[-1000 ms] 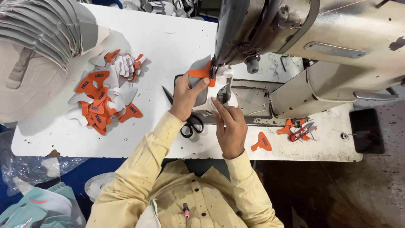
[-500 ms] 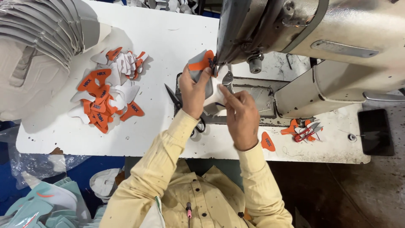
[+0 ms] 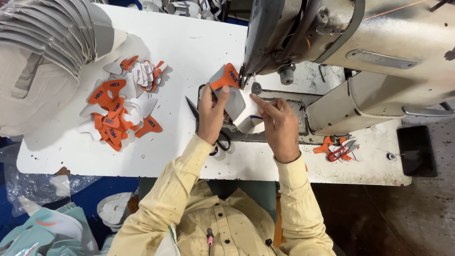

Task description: The person aligns orange fabric pieces onto white shoe parts and sews them using a sewing machine. They then use scissors to trim the excess thread and fabric from the stitched parts.

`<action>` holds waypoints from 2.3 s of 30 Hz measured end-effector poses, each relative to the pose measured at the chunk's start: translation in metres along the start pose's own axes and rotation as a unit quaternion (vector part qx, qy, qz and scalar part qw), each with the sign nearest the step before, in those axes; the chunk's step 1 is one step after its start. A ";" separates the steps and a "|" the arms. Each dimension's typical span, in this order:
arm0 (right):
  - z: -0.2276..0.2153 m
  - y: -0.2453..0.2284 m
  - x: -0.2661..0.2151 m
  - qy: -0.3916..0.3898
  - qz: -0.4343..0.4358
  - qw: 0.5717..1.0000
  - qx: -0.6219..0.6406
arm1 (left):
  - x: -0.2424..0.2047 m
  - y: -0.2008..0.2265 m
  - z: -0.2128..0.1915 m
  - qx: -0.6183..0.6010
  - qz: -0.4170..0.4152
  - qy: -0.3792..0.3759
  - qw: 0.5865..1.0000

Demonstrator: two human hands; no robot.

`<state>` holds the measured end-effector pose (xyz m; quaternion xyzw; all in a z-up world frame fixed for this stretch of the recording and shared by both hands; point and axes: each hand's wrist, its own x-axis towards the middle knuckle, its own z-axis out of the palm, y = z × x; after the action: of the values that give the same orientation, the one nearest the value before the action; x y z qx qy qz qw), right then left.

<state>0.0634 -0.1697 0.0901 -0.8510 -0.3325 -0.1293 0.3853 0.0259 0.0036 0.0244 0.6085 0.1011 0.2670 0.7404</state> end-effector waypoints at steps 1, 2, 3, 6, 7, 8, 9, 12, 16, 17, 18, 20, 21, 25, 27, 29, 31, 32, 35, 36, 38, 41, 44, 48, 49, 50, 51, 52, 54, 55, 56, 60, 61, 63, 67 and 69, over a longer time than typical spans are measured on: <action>-0.002 0.001 0.001 0.000 0.000 1.000 0.000 | -0.002 0.003 -0.001 0.000 0.000 0.000 1.000; -0.003 0.002 0.001 -0.010 0.004 1.000 0.010 | -0.003 0.006 -0.002 -0.024 -0.025 -0.014 0.999; -0.005 0.003 0.003 -0.019 0.006 1.000 0.020 | -0.004 0.009 -0.003 -0.048 -0.049 -0.028 0.997; -0.007 0.006 0.005 -0.030 0.007 0.999 0.027 | -0.003 0.011 -0.006 -0.051 -0.040 -0.051 0.997; -0.006 0.007 0.005 -0.031 0.006 0.999 0.027 | -0.001 0.011 -0.009 -0.051 -0.040 -0.049 0.997; -0.004 0.008 0.005 -0.030 0.002 0.999 0.023 | 0.000 0.010 -0.012 -0.051 -0.041 -0.062 0.996; -0.004 0.010 0.005 -0.030 -0.001 0.999 0.016 | 0.000 0.009 -0.014 -0.053 -0.043 -0.074 0.995; -0.003 0.013 0.006 -0.023 -0.004 1.000 0.005 | 0.001 -0.037 -0.033 -0.095 -0.066 -0.051 0.992; -0.002 0.009 0.004 -0.022 0.008 1.000 0.012 | 0.013 -0.037 -0.040 -0.107 -0.062 0.025 0.992; -0.001 0.009 0.004 -0.018 0.008 1.000 0.014 | 0.020 -0.031 -0.038 -0.036 -0.012 0.038 0.999; -0.001 0.010 0.003 -0.014 0.008 1.000 0.015 | 0.027 -0.024 -0.036 0.034 0.039 0.051 0.997; 0.004 0.018 -0.001 -0.013 0.007 1.000 0.012 | 0.037 -0.009 -0.036 0.143 0.103 0.041 0.984; 0.007 0.022 -0.002 -0.009 0.005 1.000 0.008 | 0.044 -0.001 -0.036 0.248 0.169 0.031 0.953; -0.014 0.009 0.009 0.004 -0.030 0.999 0.017 | 0.022 0.023 -0.037 0.372 0.256 0.012 0.892; -0.027 -0.006 0.018 0.007 -0.144 0.988 -0.059 | -0.002 0.021 -0.032 0.419 0.327 -0.009 0.847; -0.015 0.009 0.018 0.000 -0.166 0.980 -0.107 | -0.001 0.031 -0.029 0.416 0.340 -0.028 0.843; -0.006 0.019 0.011 -0.011 -0.188 0.970 -0.156 | -0.004 0.041 -0.031 0.410 0.350 -0.045 0.841; -0.004 0.022 0.007 -0.007 -0.183 0.969 -0.165 | -0.004 0.047 -0.034 0.407 0.328 -0.074 0.849; 0.001 0.022 0.010 0.008 -0.189 0.965 -0.179 | 0.001 0.058 -0.043 0.416 0.305 -0.117 0.849; 0.002 0.021 0.008 0.015 -0.189 0.964 -0.185 | 0.001 0.059 -0.046 0.426 0.297 -0.138 0.843; 0.001 0.024 0.011 0.019 -0.190 0.964 -0.183 | -0.001 0.052 -0.043 0.423 0.302 -0.129 0.844; 0.007 0.037 0.017 0.029 -0.192 0.965 -0.175 | -0.009 0.048 -0.034 0.423 0.296 -0.108 0.850; 0.008 0.054 0.025 0.029 -0.194 0.966 -0.168 | -0.019 0.047 -0.022 0.429 0.278 -0.078 0.856; 0.007 0.072 0.047 0.008 -0.220 0.966 -0.138 | -0.032 0.042 -0.006 0.455 0.275 -0.032 0.846; 0.007 0.073 0.049 0.007 -0.220 0.966 -0.136 | -0.035 0.041 -0.004 0.456 0.274 -0.032 0.846; 0.007 0.074 0.051 0.006 -0.230 0.964 -0.131 | -0.037 0.039 -0.001 0.467 0.278 -0.018 0.839; 0.006 0.076 0.054 0.006 -0.241 0.962 -0.128 | -0.039 0.038 0.004 0.476 0.283 -0.004 0.833; 0.005 0.075 0.058 0.007 -0.241 0.962 -0.128 | -0.038 0.037 0.005 0.475 0.283 -0.004 0.833; 0.003 0.072 0.063 0.013 -0.257 0.958 -0.124 | -0.040 0.034 0.007 0.489 0.284 0.009 0.825; 0.002 0.074 0.065 0.013 -0.257 0.958 -0.124 | -0.038 0.032 0.008 0.489 0.284 0.010 0.825; 0.002 0.075 0.066 0.014 -0.266 0.956 -0.122 | -0.036 0.031 0.009 0.491 0.284 0.010 0.823; 0.007 0.083 0.063 0.017 -0.269 0.956 -0.119 | -0.027 0.028 0.004 0.492 0.286 0.005 0.822; 0.006 0.081 0.061 0.018 -0.269 0.955 -0.119 | -0.021 0.026 0.000 0.492 0.287 0.005 0.822; 0.003 0.076 0.056 0.042 -0.269 0.953 -0.137 | -0.008 0.022 -0.008 0.470 0.291 -0.019 0.833; 0.000 0.062 0.037 0.069 -0.265 0.946 -0.174 | 0.030 0.011 -0.029 0.437 0.311 -0.067 0.841; -0.003 0.051 0.028 0.078 -0.248 0.946 -0.195 | 0.047 0.016 -0.037 0.414 0.319 -0.129 0.843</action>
<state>0.1181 -0.1834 0.0763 -0.7873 -0.4705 -0.3492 0.1917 0.0431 0.0606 0.0389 0.8858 -0.0936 0.3412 0.3003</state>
